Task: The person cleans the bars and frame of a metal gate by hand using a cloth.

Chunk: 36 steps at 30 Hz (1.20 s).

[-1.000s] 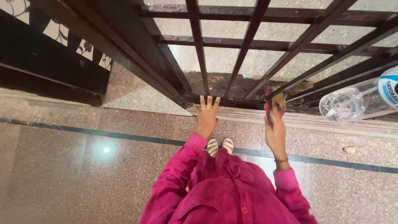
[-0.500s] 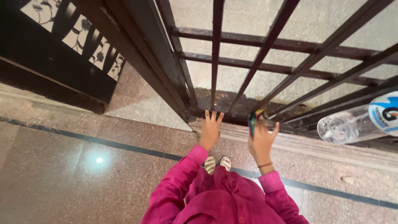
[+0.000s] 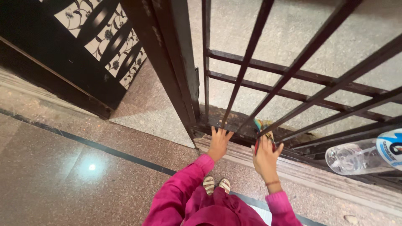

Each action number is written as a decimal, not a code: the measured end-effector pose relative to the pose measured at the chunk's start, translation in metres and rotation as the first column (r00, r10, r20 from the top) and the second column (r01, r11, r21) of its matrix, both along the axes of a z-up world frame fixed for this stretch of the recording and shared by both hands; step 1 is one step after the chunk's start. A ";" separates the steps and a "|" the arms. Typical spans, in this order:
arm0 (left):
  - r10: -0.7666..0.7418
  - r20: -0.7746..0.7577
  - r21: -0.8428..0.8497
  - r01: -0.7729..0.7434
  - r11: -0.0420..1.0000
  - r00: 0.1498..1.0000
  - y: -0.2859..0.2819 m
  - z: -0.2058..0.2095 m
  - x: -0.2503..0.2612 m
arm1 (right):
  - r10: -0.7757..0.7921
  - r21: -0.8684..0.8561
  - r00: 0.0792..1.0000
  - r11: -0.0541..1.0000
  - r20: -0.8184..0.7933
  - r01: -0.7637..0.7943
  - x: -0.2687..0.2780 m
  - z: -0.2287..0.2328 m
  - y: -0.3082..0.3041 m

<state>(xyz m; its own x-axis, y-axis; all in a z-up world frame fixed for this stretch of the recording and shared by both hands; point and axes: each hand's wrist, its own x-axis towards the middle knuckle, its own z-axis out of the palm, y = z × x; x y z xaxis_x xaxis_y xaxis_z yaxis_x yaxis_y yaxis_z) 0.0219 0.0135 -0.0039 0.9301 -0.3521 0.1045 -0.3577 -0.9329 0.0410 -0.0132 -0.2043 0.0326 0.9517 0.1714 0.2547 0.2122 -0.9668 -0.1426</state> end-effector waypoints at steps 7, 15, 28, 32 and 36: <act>0.012 -0.018 -0.072 -0.013 0.997 1.000 -0.003 0.005 0.002 | -0.029 -0.026 1.000 0.999 -0.002 0.029 -0.003 0.000 0.001; 0.008 -0.046 -0.094 -0.012 0.995 0.999 -0.002 -0.001 0.004 | -0.115 0.071 0.990 0.990 -0.076 0.120 0.011 0.006 0.011; -0.024 -0.072 -0.041 0.021 0.999 0.997 0.003 -0.001 0.005 | -0.076 0.690 0.964 0.683 -0.256 0.237 -0.054 -0.054 -0.008; 0.014 -0.008 0.028 -0.014 1.000 1.000 -0.004 -0.016 0.011 | 0.134 0.662 0.686 -0.184 -0.715 0.726 -0.063 -0.094 -0.016; 0.012 -0.206 0.021 -0.007 1.000 0.978 -0.003 -0.015 0.015 | 0.231 0.588 0.777 -0.540 -0.585 0.603 -0.062 -0.057 -0.021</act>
<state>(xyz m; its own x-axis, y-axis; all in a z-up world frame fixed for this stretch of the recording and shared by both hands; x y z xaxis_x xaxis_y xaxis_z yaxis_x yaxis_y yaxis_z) 0.0366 0.0103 -0.0187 0.9343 -0.3432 -0.0969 -0.3347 -0.9376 0.0938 -0.0751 -0.2252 -0.0244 0.7971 -0.0787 -0.5986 -0.3922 0.6863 -0.6125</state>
